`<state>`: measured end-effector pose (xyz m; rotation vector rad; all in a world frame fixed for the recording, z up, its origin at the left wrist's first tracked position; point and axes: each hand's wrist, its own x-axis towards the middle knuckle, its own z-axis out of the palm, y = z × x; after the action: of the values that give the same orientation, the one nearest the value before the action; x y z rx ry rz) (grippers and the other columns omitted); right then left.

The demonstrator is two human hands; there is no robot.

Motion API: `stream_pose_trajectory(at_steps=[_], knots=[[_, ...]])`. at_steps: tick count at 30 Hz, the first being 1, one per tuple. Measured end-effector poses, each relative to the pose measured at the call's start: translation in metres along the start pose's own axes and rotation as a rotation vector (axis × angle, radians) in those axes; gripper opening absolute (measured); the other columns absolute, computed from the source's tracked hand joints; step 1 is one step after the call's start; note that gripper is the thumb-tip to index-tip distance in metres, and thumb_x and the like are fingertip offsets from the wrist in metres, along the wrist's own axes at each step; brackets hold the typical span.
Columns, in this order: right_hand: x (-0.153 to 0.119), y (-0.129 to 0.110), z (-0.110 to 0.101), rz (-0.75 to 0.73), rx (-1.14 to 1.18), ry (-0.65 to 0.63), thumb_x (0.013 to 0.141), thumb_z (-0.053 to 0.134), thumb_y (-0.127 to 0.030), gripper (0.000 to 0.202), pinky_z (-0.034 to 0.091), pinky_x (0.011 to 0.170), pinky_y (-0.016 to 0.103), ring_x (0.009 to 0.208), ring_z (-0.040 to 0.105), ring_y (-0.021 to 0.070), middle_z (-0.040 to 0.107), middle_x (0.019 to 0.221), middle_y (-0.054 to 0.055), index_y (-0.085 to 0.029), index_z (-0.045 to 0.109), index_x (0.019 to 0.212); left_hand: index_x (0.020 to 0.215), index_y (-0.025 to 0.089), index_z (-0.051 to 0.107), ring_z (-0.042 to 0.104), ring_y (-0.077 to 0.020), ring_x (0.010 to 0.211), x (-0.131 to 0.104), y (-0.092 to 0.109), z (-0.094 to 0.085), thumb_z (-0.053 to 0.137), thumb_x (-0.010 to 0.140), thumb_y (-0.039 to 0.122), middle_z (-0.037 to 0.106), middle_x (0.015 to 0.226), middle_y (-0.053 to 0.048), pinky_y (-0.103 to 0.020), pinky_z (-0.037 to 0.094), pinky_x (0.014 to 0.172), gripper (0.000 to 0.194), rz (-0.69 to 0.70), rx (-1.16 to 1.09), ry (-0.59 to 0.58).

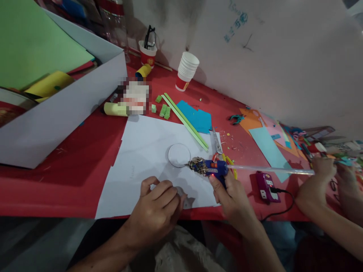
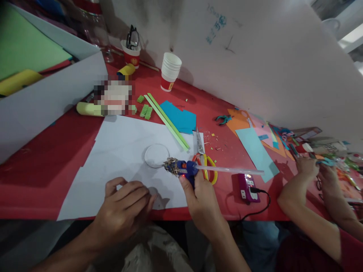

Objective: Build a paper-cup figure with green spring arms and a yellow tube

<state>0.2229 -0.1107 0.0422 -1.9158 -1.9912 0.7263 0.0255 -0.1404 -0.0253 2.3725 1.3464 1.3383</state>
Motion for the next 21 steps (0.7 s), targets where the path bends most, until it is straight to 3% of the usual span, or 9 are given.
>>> stream_pose_trajectory(at_steps=[15,21], knots=[[0.010,0.000,-0.007,0.029,-0.032,-0.005,0.095,0.040,-0.048,0.039,0.037,0.051,0.029,0.047,0.054,0.0205,0.054,0.050,-0.002,-0.015,0.056,0.110,0.068,0.015,0.054,0.062,-0.0163,0.072,-0.001,0.000,0.000,0.062,0.086,0.008,0.067,0.067,0.001,-0.041,0.034,0.078,0.022,0.005,0.018,-0.026],[0.017,0.003,-0.010,0.079,-0.030,0.064,0.093,0.042,-0.054,0.040,0.038,0.051,0.030,0.046,0.053,0.0207,0.053,0.049,-0.002,-0.018,0.057,0.103,0.069,0.015,0.056,0.062,-0.0164,0.073,0.000,0.000,0.000,0.064,0.085,0.007,0.068,0.068,0.001,-0.041,0.034,0.077,0.020,-0.001,-0.015,-0.010]])
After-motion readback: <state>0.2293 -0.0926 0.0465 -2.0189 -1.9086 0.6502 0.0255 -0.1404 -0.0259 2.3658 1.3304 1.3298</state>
